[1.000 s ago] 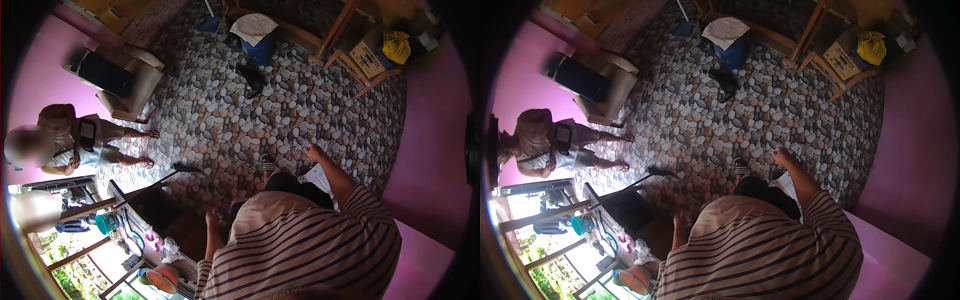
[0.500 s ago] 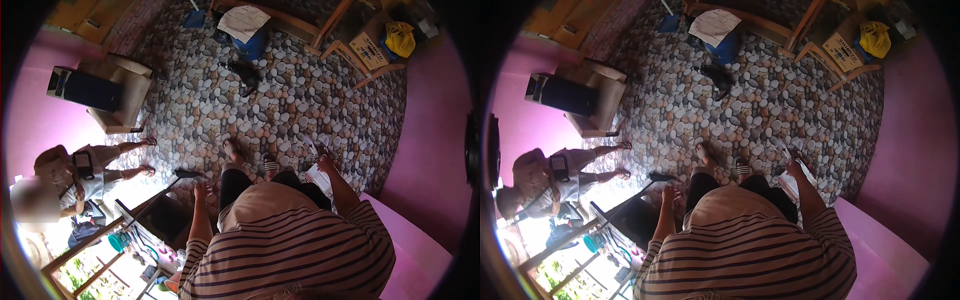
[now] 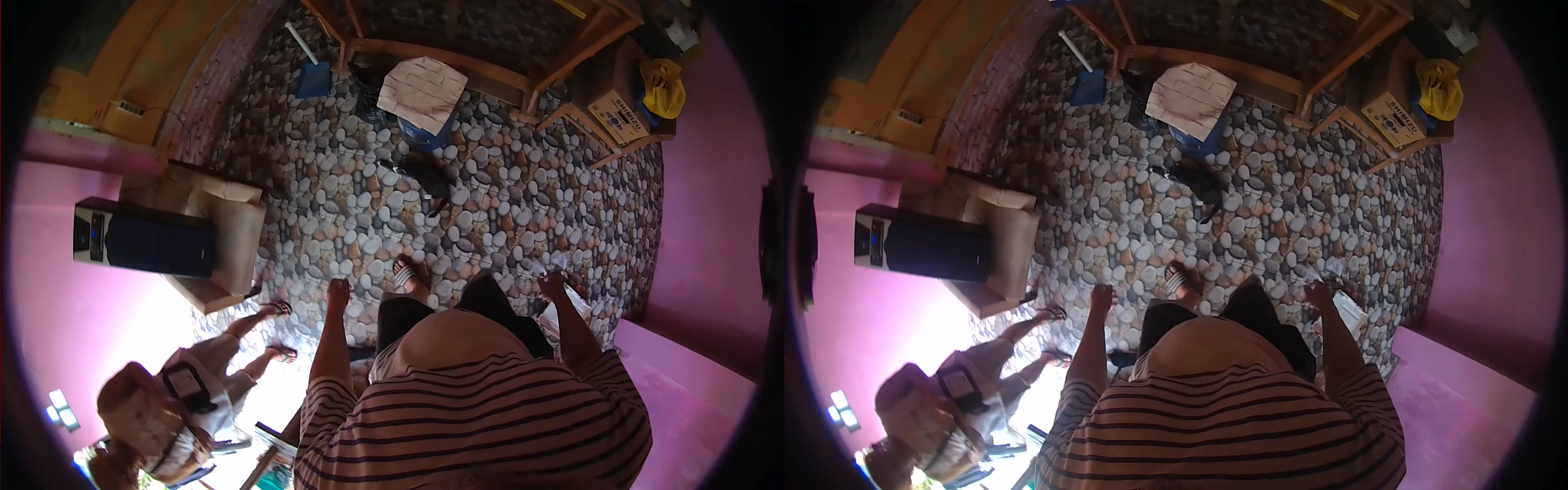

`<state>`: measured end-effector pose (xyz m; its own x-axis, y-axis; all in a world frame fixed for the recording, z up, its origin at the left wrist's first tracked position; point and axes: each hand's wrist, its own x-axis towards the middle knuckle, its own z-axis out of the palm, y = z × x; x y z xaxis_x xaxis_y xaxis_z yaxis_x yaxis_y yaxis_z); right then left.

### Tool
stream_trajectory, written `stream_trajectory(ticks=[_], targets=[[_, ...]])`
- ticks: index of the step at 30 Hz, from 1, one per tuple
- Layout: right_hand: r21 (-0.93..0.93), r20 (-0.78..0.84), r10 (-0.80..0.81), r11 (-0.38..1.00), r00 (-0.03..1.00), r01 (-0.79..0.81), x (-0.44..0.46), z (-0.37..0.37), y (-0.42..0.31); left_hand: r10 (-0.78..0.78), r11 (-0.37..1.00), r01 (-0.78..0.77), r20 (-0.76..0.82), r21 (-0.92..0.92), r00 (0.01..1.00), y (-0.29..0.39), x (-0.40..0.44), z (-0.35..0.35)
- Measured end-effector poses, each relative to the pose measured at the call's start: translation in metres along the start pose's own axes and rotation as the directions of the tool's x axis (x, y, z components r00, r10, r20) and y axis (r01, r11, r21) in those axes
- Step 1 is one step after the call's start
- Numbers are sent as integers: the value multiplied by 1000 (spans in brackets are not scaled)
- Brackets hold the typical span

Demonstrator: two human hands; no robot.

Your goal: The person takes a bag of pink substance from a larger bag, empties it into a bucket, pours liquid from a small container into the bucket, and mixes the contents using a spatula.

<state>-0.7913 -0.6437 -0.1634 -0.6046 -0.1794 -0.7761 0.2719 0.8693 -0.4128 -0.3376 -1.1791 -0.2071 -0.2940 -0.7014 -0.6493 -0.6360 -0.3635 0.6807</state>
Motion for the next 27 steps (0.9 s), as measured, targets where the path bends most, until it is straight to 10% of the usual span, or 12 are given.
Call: stream_trajectory(ticks=[2,15,17,22,27], targets=[[40,19,-88,995,996,87,19,26,-28,177,971,-181,43,158,983,42,50,-23],[-41,7,-314,949,950,314,103,135,-284,33,994,-6,259,-105,965,222,263,-41],[-284,69,-437,853,897,437,135,153,-335,35,999,-24,255,-46,966,234,281,-39],[233,12,-358,909,934,346,132,178,-498,54,994,-71,198,78,979,284,375,-35],[179,-115,-355,911,928,371,118,191,-496,108,949,-162,206,270,973,336,481,-10]])
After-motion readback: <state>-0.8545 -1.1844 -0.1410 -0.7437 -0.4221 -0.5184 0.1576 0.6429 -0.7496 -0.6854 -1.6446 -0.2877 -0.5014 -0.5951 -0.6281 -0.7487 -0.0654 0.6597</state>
